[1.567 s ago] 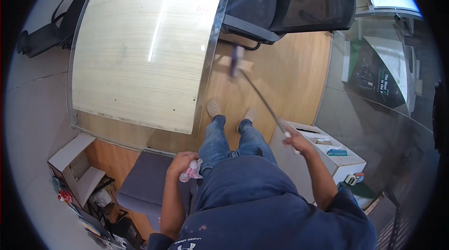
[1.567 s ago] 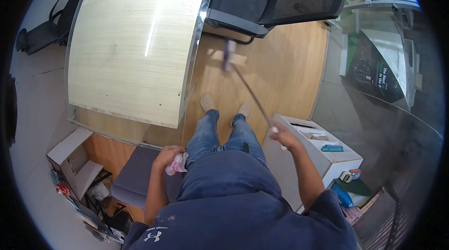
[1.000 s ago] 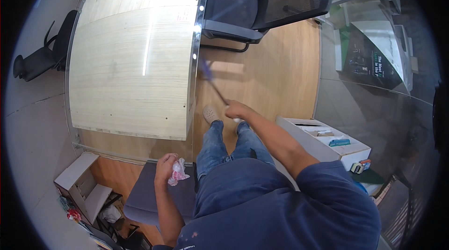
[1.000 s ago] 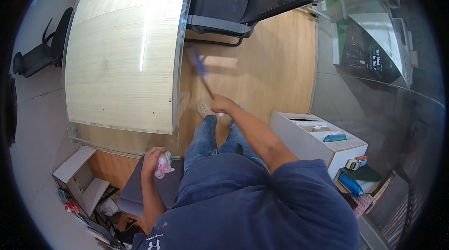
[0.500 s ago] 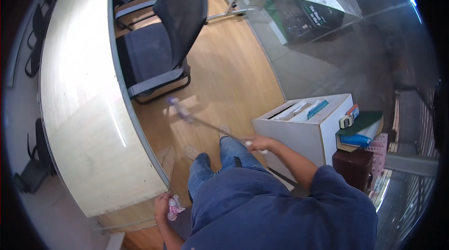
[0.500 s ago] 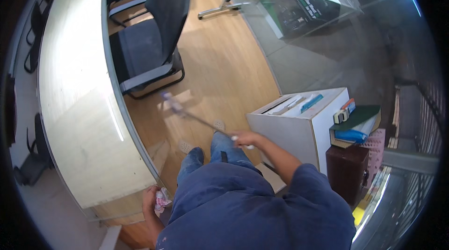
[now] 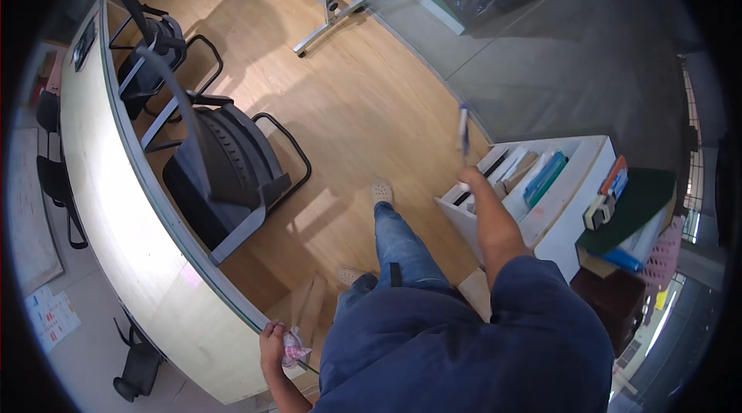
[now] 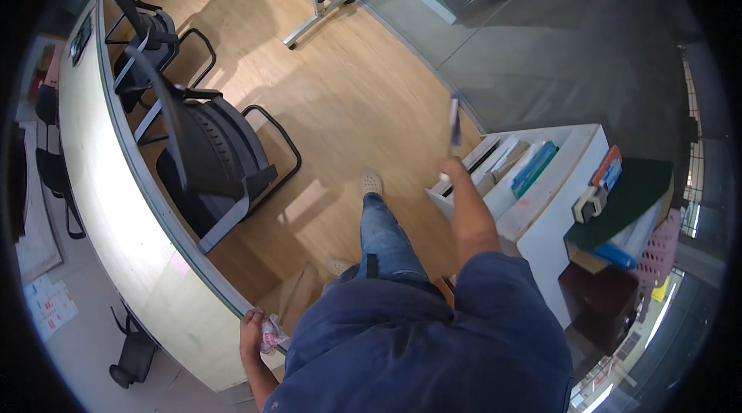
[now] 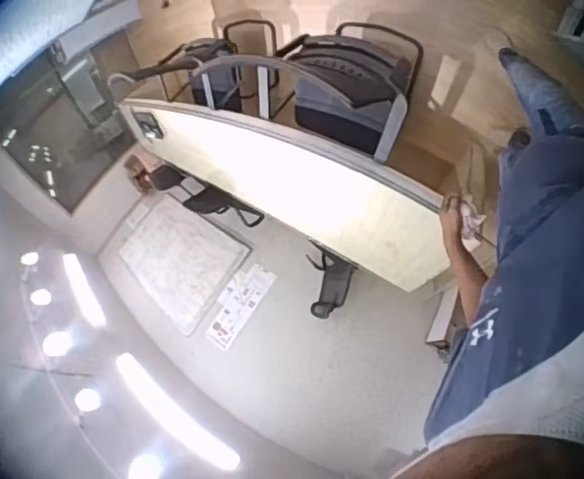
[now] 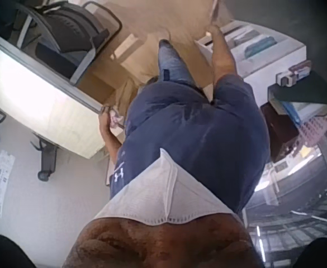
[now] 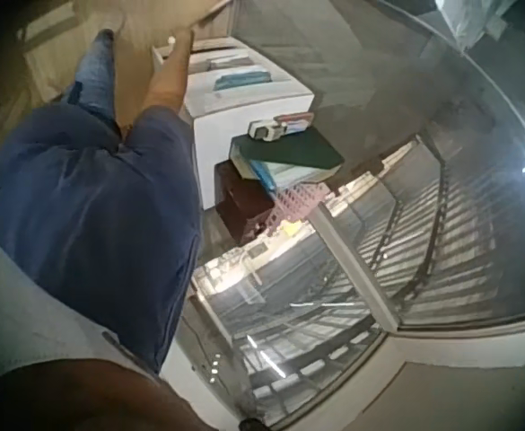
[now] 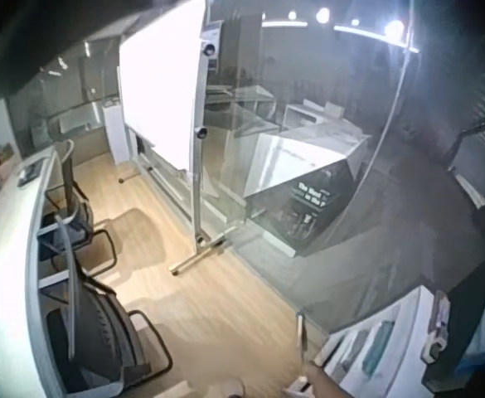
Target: The person sweeps the floor of an office using a broom. They move office chairs and a sofa to access areas underneath and around them, continuing to sweep the wooden floor throughout the room.
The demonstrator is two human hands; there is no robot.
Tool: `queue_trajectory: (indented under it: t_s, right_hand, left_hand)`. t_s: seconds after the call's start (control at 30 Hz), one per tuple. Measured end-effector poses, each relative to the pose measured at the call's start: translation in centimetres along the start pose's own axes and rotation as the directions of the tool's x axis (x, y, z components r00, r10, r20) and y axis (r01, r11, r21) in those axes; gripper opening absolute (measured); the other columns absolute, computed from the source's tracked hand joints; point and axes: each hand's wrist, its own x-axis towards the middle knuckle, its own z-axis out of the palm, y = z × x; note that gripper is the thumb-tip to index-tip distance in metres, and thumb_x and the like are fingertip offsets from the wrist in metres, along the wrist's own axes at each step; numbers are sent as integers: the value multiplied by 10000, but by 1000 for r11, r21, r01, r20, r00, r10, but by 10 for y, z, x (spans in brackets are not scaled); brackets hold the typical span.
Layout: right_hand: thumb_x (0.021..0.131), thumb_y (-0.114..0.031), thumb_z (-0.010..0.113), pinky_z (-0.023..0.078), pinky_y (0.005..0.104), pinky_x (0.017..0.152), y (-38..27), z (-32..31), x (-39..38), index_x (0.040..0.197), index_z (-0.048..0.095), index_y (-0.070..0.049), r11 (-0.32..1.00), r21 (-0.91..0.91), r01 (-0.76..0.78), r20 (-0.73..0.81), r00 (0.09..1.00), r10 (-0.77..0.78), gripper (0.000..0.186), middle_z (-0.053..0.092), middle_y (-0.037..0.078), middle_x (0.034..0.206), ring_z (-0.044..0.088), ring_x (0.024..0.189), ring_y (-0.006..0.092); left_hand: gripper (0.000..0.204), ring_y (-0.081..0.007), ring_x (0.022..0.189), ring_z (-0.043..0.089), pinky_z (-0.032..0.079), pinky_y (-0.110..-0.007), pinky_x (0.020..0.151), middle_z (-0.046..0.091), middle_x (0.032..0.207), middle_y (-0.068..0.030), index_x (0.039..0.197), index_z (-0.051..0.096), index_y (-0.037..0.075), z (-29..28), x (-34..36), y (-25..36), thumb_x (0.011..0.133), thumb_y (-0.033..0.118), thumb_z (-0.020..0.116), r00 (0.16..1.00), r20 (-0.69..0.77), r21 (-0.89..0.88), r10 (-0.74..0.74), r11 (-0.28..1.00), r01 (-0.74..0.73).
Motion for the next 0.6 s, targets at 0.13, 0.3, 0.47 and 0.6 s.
queue_trajectory:
  t_s: [0.13, 0.3, 0.47, 0.6]
  right_hand:
    - [815, -267, 594, 501, 421, 911, -88, 84, 7, 1101, 643, -6, 959, -229, 168, 89, 984, -151, 390, 667, 200, 1112, 648, 1057, 312]
    - [723, -252, 657, 541, 410, 820, -208, 120, -120, 1197, 573, 18, 783, -316, 536, 488, 800, -350, 552, 699, 202, 963, 682, 943, 323]
    - [711, -111, 654, 519, 334, 604, -257, 78, -118, 1351, 492, -42, 811, 89, 579, 681, 559, -474, 663, 675, 155, 846, 659, 733, 223]
    - [733, 3, 642, 494, 297, 529, -214, 46, -113, 1437, 378, -54, 819, 528, 225, 608, 574, -549, 754, 663, 106, 839, 616, 653, 150]
  left_hand:
    - [386, -236, 952, 621, 462, -323, 870, 679, 1022, -167, 1107, 646, -56, 47, 13, 89, 860, 238, 609, 998, 11, 51, 55, 997, -56]
    - [366, -225, 949, 629, 469, -318, 862, 691, 1002, -144, 1110, 656, -28, 77, 6, 175, 855, 233, 622, 994, -11, 145, 106, 984, -103]
    - [352, -209, 950, 645, 481, -311, 860, 699, 1004, -148, 1091, 666, -26, 93, 26, 227, 855, 231, 626, 982, 43, 213, 182, 959, -187]
    - [347, -230, 966, 657, 487, -325, 876, 704, 998, -150, 1093, 672, -11, 86, 39, 248, 858, 236, 611, 985, 40, 243, 169, 954, -174]
